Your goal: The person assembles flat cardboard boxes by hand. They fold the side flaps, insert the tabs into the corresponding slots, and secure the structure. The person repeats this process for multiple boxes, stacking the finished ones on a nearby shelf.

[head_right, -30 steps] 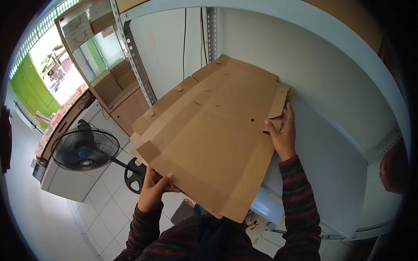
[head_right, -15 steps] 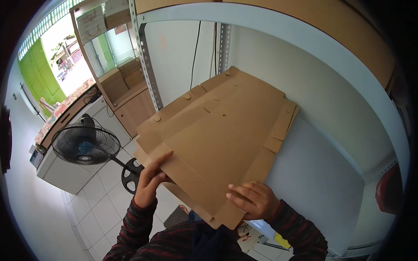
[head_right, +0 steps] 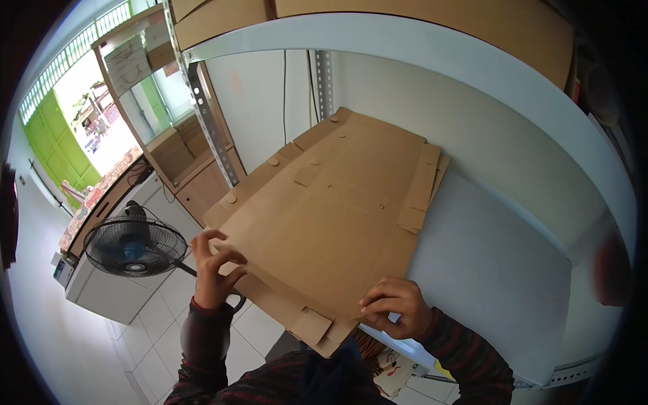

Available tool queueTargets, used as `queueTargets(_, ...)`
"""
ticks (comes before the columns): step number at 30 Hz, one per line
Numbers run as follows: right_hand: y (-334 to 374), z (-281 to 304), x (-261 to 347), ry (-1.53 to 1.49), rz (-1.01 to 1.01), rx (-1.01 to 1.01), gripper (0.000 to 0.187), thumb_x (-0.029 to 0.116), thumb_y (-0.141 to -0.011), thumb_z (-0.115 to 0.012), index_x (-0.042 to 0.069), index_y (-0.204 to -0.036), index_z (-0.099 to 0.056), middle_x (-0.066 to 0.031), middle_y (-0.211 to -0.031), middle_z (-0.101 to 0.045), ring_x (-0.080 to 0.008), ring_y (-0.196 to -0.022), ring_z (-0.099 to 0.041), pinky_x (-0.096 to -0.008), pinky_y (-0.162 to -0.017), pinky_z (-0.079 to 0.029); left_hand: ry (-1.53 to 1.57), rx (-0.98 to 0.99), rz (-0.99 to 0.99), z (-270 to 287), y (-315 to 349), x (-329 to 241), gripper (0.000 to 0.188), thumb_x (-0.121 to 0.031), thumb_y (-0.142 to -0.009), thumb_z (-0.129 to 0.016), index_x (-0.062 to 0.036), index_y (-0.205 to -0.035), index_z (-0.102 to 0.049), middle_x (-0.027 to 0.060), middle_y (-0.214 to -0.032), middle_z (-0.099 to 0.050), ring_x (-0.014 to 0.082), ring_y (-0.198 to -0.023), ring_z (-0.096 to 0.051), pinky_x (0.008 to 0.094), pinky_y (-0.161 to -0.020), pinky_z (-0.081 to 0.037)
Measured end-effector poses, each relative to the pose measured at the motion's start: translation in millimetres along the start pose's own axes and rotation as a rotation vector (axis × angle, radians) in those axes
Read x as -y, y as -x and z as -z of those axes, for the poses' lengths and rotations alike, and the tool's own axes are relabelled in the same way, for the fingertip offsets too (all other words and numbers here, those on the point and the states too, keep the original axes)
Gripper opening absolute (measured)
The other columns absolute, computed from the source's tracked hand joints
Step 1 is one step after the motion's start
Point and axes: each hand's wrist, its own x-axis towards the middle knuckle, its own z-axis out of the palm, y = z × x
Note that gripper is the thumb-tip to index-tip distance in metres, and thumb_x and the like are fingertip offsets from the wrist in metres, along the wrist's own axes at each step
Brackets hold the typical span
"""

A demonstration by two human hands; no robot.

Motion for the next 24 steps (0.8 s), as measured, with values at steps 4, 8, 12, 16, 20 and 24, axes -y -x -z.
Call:
queueTargets(4, -8.5, -3.9, 6.9, -0.042, -0.062, 0.026, 0.012, 0.008, -0.073, -0.075, 0.004, -0.077, -0.064, -0.0094, -0.079, -0.063, -0.0246, -0.066, -0.061, -0.0315, -0.057, -0.048, 0.106, 0.182, -0.084, -18.1, -10.8, 18.5, 0.027, -0.028, -0.066, -0.082, -0.0096, -0.078, -0.066, 0.0093, -0.117, -0.052, 0.0343, -0.114, -0.041, 0.0494, -0.099, -0.03)
queueTargets(8, -1.9, -1.8, 1.8, 0.006, -0.2, 0.114, 0.026, 0.01, -0.075, -0.075, 0.003, -0.063, -0.053, -0.0104, -0.061, -0.051, -0.0252, -0.054, -0.049, -0.0347, -0.049, -0.038, -0.027, 0.177, -0.083, -44.9, -17.2, 11.2, 0.041, -0.032, -0.074, -0.077, -0.0093, -0.104, -0.062, 0.0116, -0.123, -0.05, 0.0348, -0.126, -0.037, 0.0539, -0.107, -0.021)
queueTargets(12, 0.0, -6.8, -3.6, 0.021, -0.287, 0.064, 0.031, 0.01, -0.076, -0.074, 0.001, -0.06, -0.048, -0.0112, -0.057, -0.043, -0.0268, -0.05, -0.042, -0.0369, -0.047, -0.032, -0.074, 0.255, -0.085, -67.0, -3.1, -21.4, 0.058, -0.024, -0.084, -0.067, -0.0107, -0.136, -0.046, 0.0166, -0.144, -0.039, 0.0393, -0.142, -0.022, 0.0582, -0.115, -0.007)
queueTargets(16, -3.4, -9.5, -2.0, 0.066, -0.327, 0.073, 0.029, 0.01, -0.076, -0.073, 0.002, -0.062, -0.049, -0.0117, -0.059, -0.045, -0.0283, -0.052, -0.045, -0.0372, -0.049, -0.035, -0.038, 0.422, -0.142, -79.3, 7.3, -49.7, 0.062, -0.038, -0.094, -0.051, -0.0127, -0.148, -0.034, 0.0181, -0.154, -0.027, 0.0404, -0.145, -0.017, 0.0635, -0.113, -0.002)
queueTargets(20, -1.9, -12.0, -3.2, 0.091, -0.315, 0.073, 0.027, 0.011, -0.076, -0.072, 0.002, -0.063, -0.05, -0.0127, -0.06, -0.047, -0.0296, -0.055, -0.049, -0.0386, -0.052, -0.038, -0.079, 0.452, -0.183, -86.4, 6.9, -53.1, 0.065, -0.046, -0.096, -0.045, -0.0135, -0.15, -0.03, 0.0187, -0.155, -0.026, 0.0403, -0.145, -0.016, 0.0653, -0.112, -0.003)
queueTargets(24, -5.6, -12.5, -2.7, 0.15, -0.287, 0.094, 0.027, 0.012, -0.076, -0.072, 0.002, -0.063, -0.05, -0.0118, -0.06, -0.049, -0.0299, -0.056, -0.05, -0.039, -0.052, -0.039, -0.075, 0.437, -0.192, -90.5, 9.1, -50.0, 0.068, -0.049, -0.096, -0.043, -0.0142, -0.152, -0.027, 0.0194, -0.156, -0.023, 0.0409, -0.145, -0.015, 0.065, -0.112, -0.003)
